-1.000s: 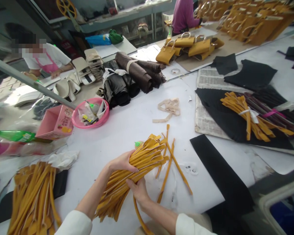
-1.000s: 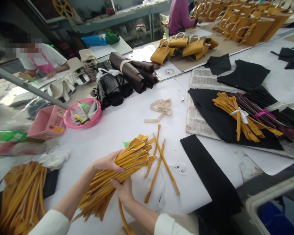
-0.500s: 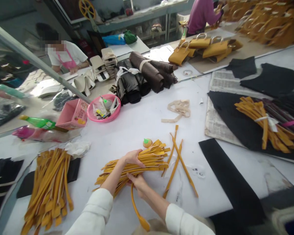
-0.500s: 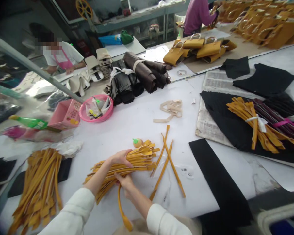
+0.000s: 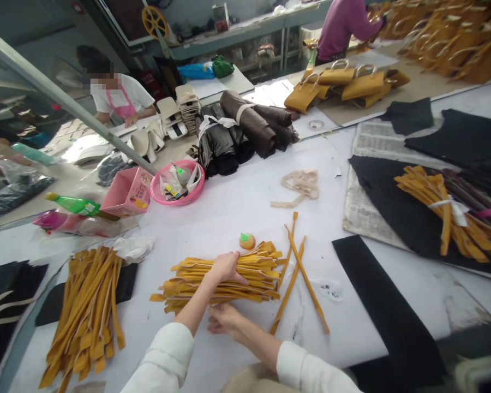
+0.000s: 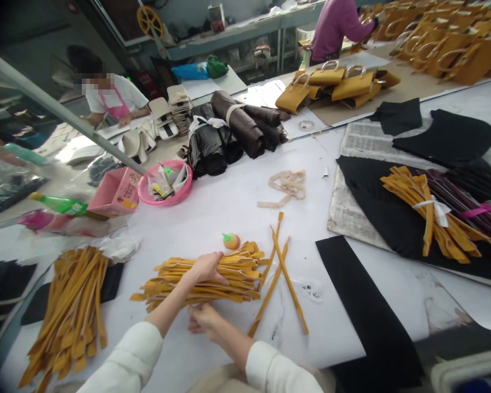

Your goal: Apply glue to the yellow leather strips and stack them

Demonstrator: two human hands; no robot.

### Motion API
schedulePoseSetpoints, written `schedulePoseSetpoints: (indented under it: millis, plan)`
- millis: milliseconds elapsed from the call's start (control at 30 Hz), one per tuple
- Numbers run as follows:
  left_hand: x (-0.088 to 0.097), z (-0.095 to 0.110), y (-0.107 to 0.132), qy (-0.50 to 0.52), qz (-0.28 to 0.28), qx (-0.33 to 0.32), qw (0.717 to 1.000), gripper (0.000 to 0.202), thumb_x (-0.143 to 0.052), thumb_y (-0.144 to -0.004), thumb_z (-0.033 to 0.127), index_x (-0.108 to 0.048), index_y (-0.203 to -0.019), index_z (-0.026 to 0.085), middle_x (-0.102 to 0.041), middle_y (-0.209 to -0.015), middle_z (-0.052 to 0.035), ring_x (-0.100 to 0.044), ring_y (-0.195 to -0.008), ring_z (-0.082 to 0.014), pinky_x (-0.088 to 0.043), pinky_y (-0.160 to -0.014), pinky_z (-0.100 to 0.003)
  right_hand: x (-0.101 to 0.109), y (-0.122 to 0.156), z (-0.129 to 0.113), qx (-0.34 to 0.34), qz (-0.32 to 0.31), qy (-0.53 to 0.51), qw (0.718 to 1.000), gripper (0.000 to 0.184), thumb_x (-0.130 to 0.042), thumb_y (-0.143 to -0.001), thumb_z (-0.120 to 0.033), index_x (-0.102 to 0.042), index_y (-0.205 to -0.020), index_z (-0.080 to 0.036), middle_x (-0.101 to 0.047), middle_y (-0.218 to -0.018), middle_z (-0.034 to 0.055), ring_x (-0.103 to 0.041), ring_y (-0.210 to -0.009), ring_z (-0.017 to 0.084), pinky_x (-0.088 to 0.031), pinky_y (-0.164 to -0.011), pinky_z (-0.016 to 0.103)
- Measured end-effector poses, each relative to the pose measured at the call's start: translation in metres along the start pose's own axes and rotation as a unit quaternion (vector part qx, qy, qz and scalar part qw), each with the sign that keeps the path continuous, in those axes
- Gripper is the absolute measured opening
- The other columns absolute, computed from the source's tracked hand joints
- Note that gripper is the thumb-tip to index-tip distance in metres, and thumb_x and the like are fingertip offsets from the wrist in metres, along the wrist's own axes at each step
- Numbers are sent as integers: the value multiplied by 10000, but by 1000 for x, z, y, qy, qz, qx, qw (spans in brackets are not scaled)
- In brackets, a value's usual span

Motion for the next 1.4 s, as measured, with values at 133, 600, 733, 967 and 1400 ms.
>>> schedulePoseSetpoints:
  millis: [133, 600, 733, 967, 1400]
  plan:
    - [-17, 9, 24, 19, 15, 26, 999, 821, -785, -553, 681, -547, -1166, 190, -682, -1109, -147, -673, -1007, -358, -500, -847, -385, 65, 55, 5, -41, 7, 192, 980, 220, -654, -931, -340, -644, -1051, -156, -666, -999, 36, -657, -808, 160, -565, -722, 338]
    - [-33, 29, 49, 56, 1, 39, 998, 855, -855, -514, 557, -544, -1236, 219, -654, -1169, -107, -642, -1074, -323, -480, -900, -364, 243, 69, -76, -28, 446, 408, 796, 354, -622, -945, -376, -583, -1241, -186, -592, -1264, 93, -617, -1073, 244, -523, -902, 465]
    - [-45, 30, 56, 54, 13, 16, 998, 846, -854, -505, 570, -557, -1216, 222, -651, -1154, -105, -640, -1063, -324, -484, -891, -374, 253, 56, -74, -37, 425, 393, 815, 327, -624, -945, -372, -598, -1217, -192, -610, -1232, 85, -633, -1030, 226, -540, -871, 435]
    - [-61, 28, 67, 51, 25, -24, 998, 858, -890, -421, 567, -582, -1132, 199, -636, -1144, -129, -636, -1040, -346, -487, -904, -408, 273, 90, -101, -14, 461, 373, 805, 346, -619, -950, -360, -574, -1242, -179, -622, -1193, 82, -653, -958, 208, -562, -809, 403]
    - [-89, 41, 91, 86, 16, -29, 996, 867, -896, -414, 584, -583, -1108, 170, -632, -1118, -172, -620, -1022, -386, -481, -902, -491, 223, 45, -138, -28, 443, 475, 760, 333, -636, -939, -365, -596, -1217, -184, -618, -1206, 81, -645, -992, 217, -556, -829, 409]
Point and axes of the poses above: each hand's wrist, its own y-axis away from the middle knuckle, its own x-axis out of the back of the hand, z = x × y, the point moved 2 cm from there along -y, towards the middle knuckle
